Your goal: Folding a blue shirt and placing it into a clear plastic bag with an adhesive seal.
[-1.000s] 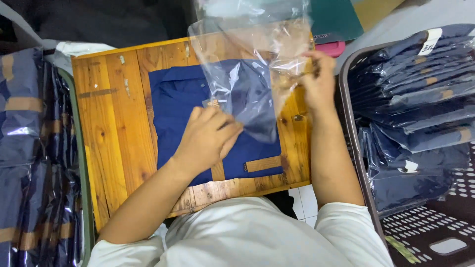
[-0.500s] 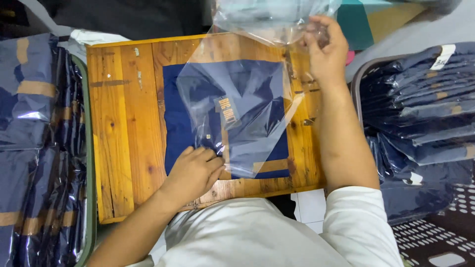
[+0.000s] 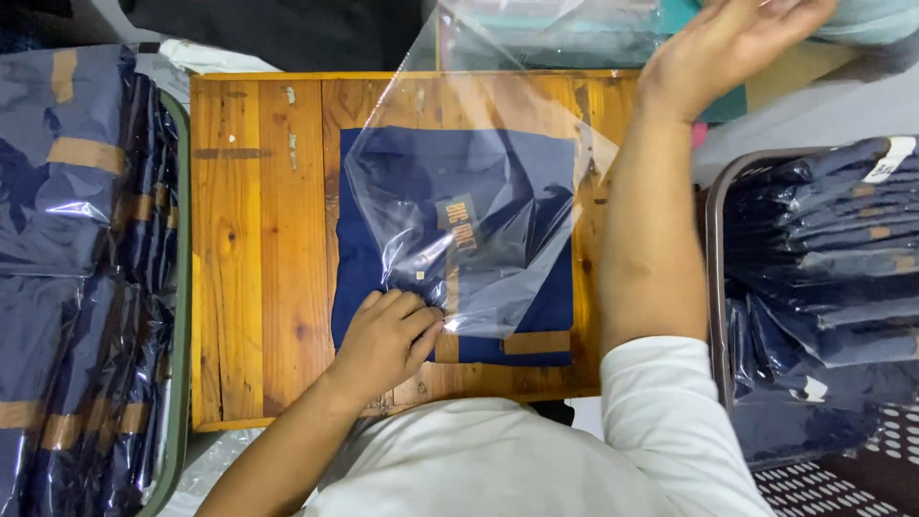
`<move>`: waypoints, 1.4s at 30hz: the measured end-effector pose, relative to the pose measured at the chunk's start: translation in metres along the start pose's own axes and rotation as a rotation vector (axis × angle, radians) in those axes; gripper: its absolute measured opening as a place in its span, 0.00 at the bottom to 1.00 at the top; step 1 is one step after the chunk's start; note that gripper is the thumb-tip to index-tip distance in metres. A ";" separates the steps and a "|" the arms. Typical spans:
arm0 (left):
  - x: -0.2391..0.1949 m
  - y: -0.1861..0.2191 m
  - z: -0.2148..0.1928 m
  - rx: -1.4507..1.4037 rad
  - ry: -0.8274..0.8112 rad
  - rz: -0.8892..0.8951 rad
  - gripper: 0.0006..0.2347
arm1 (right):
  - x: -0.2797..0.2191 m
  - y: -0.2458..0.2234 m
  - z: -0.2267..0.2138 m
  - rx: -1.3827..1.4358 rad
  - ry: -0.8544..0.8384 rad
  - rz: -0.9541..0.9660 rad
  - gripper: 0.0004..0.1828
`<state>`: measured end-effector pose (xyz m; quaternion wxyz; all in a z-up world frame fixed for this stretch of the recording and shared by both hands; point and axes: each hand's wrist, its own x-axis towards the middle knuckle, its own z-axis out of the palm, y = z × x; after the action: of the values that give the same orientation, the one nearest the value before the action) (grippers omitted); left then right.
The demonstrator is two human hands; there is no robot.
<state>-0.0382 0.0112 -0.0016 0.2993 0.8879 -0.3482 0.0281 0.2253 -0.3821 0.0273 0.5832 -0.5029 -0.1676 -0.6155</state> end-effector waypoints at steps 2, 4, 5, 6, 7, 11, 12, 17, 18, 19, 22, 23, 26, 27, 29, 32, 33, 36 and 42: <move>0.001 -0.001 0.000 0.005 0.022 0.018 0.06 | -0.028 0.021 -0.008 -0.163 0.118 0.079 0.19; 0.002 -0.002 0.001 -0.013 0.053 0.026 0.06 | -0.065 0.060 -0.029 -0.555 -0.117 0.358 0.27; 0.002 -0.002 0.001 -0.014 0.053 0.028 0.06 | -0.065 0.057 -0.028 -0.557 -0.117 0.356 0.27; 0.002 -0.003 0.001 -0.032 0.048 0.021 0.06 | -0.065 0.054 -0.027 -0.626 -0.227 0.456 0.22; 0.001 -0.002 0.001 -0.051 0.045 0.013 0.05 | -0.065 0.051 -0.025 -0.692 -0.341 0.553 0.19; 0.002 -0.006 0.004 -0.046 0.063 0.025 0.04 | -0.051 0.064 -0.023 -0.672 -0.551 0.486 0.15; 0.002 -0.006 0.005 -0.039 0.075 0.034 0.04 | -0.048 0.066 -0.016 -0.664 -0.524 0.711 0.16; 0.006 0.000 -0.003 -0.018 0.150 0.094 0.03 | -0.041 0.072 0.011 -0.387 -0.375 1.333 0.25; 0.006 0.000 -0.003 -0.026 0.171 0.101 0.03 | -0.038 0.065 0.015 -0.393 -0.449 1.449 0.27; 0.006 0.001 -0.003 -0.036 0.192 0.109 0.03 | -0.034 0.059 0.019 -0.400 -0.525 1.564 0.30; 0.004 -0.002 0.002 -0.053 0.179 0.103 0.02 | -0.029 0.040 0.038 -0.268 -0.663 1.603 0.16; 0.005 -0.002 0.002 -0.055 0.178 0.102 0.02 | -0.029 0.037 0.041 -0.270 -0.662 1.605 0.16; 0.004 -0.002 0.001 -0.052 0.150 0.097 0.03 | -0.030 0.024 0.048 -0.367 -0.802 1.486 0.13; 0.005 -0.001 0.001 -0.047 0.151 0.099 0.03 | -0.029 0.020 0.050 -0.447 -0.804 1.454 0.10; 0.005 -0.001 0.001 -0.041 0.155 0.100 0.03 | -0.032 0.037 0.037 -0.526 -0.807 1.420 0.06; 0.006 -0.003 0.002 -0.046 0.146 0.103 0.03 | -0.035 0.073 0.007 -0.666 -0.943 1.030 0.21; 0.005 -0.003 0.002 -0.049 0.143 0.101 0.03 | -0.033 0.066 0.007 -0.608 -0.878 1.065 0.27; 0.005 -0.002 0.002 -0.059 0.142 0.100 0.03 | -0.034 0.067 -0.002 -0.660 -0.784 1.039 0.33; 0.007 0.000 -0.002 -0.068 0.182 0.113 0.03 | -0.045 0.073 -0.037 -1.013 -0.669 0.683 0.38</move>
<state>-0.0326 0.0077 0.0020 0.3575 0.8499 -0.3699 0.1137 0.2662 -0.4058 -0.0538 0.3547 -0.9003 0.1372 -0.2119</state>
